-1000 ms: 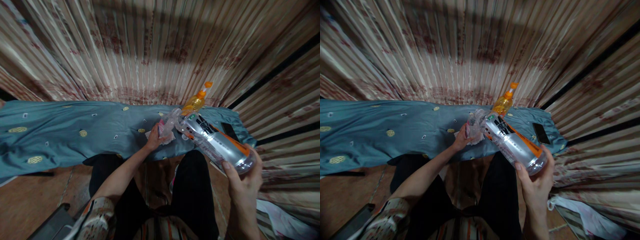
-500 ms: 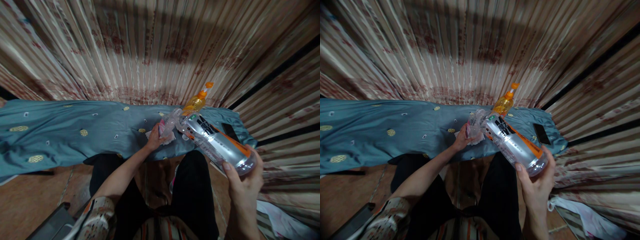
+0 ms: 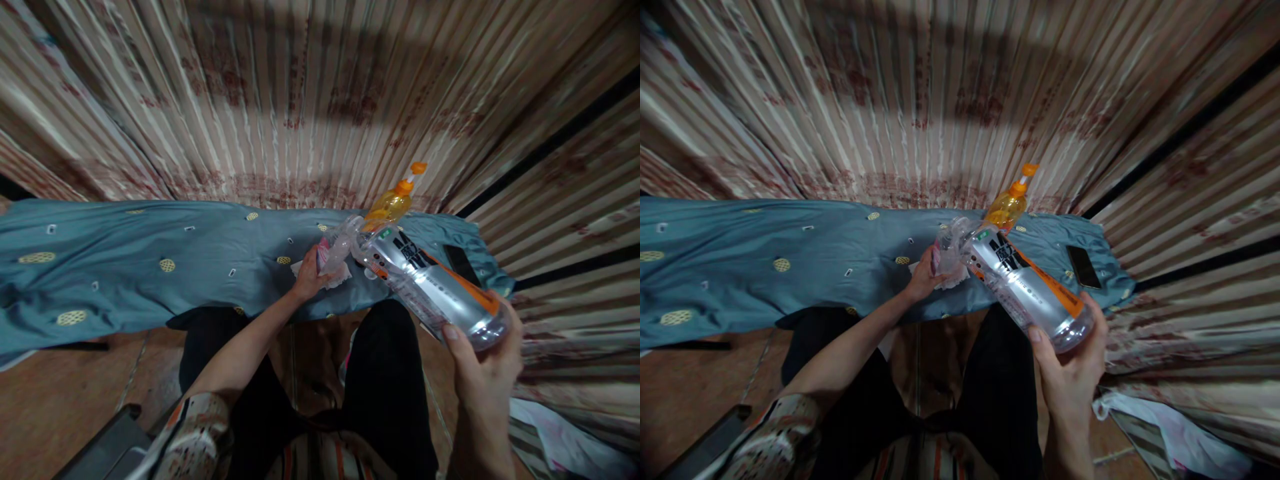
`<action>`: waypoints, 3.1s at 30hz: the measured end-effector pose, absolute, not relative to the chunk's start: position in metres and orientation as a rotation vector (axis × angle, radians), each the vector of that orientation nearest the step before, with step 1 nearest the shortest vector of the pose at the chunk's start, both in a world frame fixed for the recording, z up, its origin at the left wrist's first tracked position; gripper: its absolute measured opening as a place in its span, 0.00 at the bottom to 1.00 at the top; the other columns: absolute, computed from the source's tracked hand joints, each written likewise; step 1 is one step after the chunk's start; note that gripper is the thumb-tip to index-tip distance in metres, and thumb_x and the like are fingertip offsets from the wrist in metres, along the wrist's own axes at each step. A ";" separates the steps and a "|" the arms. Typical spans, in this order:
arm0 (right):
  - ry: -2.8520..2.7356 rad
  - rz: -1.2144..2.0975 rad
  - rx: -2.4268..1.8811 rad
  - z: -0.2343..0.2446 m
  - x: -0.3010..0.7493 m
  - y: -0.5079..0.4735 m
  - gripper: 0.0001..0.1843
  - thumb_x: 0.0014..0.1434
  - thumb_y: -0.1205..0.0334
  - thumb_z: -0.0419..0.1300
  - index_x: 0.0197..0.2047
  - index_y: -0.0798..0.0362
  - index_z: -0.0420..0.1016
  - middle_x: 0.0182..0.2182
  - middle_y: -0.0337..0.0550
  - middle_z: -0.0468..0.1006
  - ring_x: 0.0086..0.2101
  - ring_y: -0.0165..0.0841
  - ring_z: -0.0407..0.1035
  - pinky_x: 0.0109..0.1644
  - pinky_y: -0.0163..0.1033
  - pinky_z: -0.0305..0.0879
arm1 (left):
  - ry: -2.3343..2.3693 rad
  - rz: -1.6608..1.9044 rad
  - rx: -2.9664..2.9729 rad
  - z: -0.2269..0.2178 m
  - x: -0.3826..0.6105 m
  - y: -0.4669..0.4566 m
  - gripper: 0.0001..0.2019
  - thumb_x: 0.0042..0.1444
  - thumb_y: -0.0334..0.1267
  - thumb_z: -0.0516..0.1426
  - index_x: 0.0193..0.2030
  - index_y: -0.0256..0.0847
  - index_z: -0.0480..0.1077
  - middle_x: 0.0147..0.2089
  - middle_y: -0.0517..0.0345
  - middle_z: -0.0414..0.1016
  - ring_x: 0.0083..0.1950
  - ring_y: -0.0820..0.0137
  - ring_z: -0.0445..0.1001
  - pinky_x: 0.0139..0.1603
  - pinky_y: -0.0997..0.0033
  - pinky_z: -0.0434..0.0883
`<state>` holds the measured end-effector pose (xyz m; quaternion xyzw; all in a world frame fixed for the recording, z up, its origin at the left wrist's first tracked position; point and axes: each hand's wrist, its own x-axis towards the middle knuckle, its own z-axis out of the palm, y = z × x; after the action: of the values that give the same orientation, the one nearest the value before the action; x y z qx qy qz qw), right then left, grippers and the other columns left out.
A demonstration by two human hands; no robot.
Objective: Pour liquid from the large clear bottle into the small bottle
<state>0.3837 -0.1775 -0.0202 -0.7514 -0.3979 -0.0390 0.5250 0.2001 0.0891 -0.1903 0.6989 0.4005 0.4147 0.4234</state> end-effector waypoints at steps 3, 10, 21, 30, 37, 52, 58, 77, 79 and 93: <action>-0.949 -0.100 -1.805 -0.020 0.383 -0.177 0.56 0.57 0.33 0.72 0.78 0.55 0.66 0.68 0.63 0.74 0.67 0.62 0.71 0.75 0.73 0.60 | 1.008 1.020 1.751 -0.188 0.200 0.088 0.45 0.46 0.37 0.77 0.69 0.44 0.64 0.72 0.35 0.74 0.76 0.40 0.73 0.81 0.32 0.67; -0.952 -0.098 -1.818 -0.020 0.382 -0.178 0.55 0.57 0.34 0.72 0.78 0.55 0.65 0.69 0.64 0.73 0.68 0.63 0.70 0.75 0.72 0.60 | 1.032 0.995 1.750 -0.185 0.200 0.087 0.45 0.46 0.37 0.77 0.69 0.44 0.62 0.73 0.37 0.74 0.76 0.42 0.74 0.81 0.32 0.66; -0.942 -0.089 -1.795 -0.016 0.379 -0.177 0.56 0.55 0.33 0.74 0.78 0.53 0.66 0.68 0.61 0.74 0.66 0.61 0.71 0.75 0.72 0.61 | 1.014 0.989 1.708 -0.187 0.198 0.086 0.45 0.48 0.38 0.77 0.70 0.45 0.63 0.75 0.37 0.72 0.78 0.40 0.71 0.84 0.34 0.63; -0.978 -0.094 -1.782 -0.020 0.379 -0.179 0.53 0.58 0.36 0.74 0.78 0.51 0.65 0.70 0.59 0.72 0.69 0.59 0.68 0.77 0.72 0.58 | 0.994 1.036 1.701 -0.187 0.197 0.087 0.42 0.46 0.42 0.78 0.66 0.48 0.67 0.72 0.39 0.75 0.77 0.39 0.73 0.82 0.31 0.66; -0.978 -0.112 -1.785 -0.018 0.375 -0.178 0.55 0.56 0.34 0.75 0.78 0.51 0.65 0.70 0.60 0.72 0.68 0.59 0.69 0.76 0.70 0.59 | 1.014 1.000 1.716 -0.189 0.197 0.087 0.44 0.47 0.39 0.77 0.69 0.46 0.64 0.75 0.35 0.73 0.78 0.40 0.72 0.83 0.29 0.64; -0.965 -0.119 -1.777 -0.014 0.371 -0.176 0.52 0.56 0.35 0.75 0.75 0.51 0.68 0.65 0.58 0.75 0.63 0.56 0.73 0.75 0.67 0.63 | 0.989 1.077 1.670 -0.197 0.197 0.091 0.42 0.42 0.42 0.78 0.64 0.51 0.69 0.71 0.40 0.77 0.77 0.39 0.73 0.81 0.28 0.67; -0.947 -0.128 -1.792 -0.013 0.370 -0.176 0.53 0.55 0.33 0.75 0.74 0.53 0.69 0.64 0.59 0.76 0.62 0.56 0.73 0.74 0.68 0.63 | 0.972 1.072 1.704 -0.196 0.196 0.090 0.43 0.45 0.43 0.78 0.67 0.49 0.67 0.73 0.40 0.76 0.78 0.41 0.72 0.81 0.29 0.67; -0.929 -0.114 -1.788 -0.011 0.369 -0.176 0.54 0.54 0.34 0.76 0.74 0.54 0.70 0.66 0.61 0.75 0.64 0.58 0.72 0.75 0.69 0.62 | 0.983 1.085 1.679 -0.196 0.197 0.090 0.41 0.43 0.41 0.78 0.65 0.50 0.70 0.71 0.42 0.77 0.77 0.39 0.73 0.81 0.30 0.67; -0.931 -0.110 -1.792 -0.010 0.368 -0.177 0.54 0.54 0.34 0.76 0.75 0.54 0.69 0.66 0.61 0.75 0.64 0.58 0.71 0.75 0.69 0.61 | 0.972 1.098 1.667 -0.198 0.198 0.090 0.42 0.43 0.40 0.78 0.66 0.52 0.70 0.72 0.43 0.77 0.77 0.39 0.72 0.81 0.28 0.66; -0.916 -0.118 -1.782 -0.010 0.369 -0.176 0.55 0.53 0.33 0.76 0.74 0.56 0.70 0.65 0.61 0.76 0.64 0.57 0.72 0.75 0.68 0.61 | 0.967 1.099 1.670 -0.204 0.199 0.092 0.44 0.43 0.38 0.78 0.67 0.51 0.68 0.74 0.41 0.75 0.79 0.36 0.70 0.84 0.24 0.62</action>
<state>0.3687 -0.1757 -0.0101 -0.7490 -0.3848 -0.0496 0.5372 0.1987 0.0921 -0.2039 0.6736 0.3902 0.4432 0.4444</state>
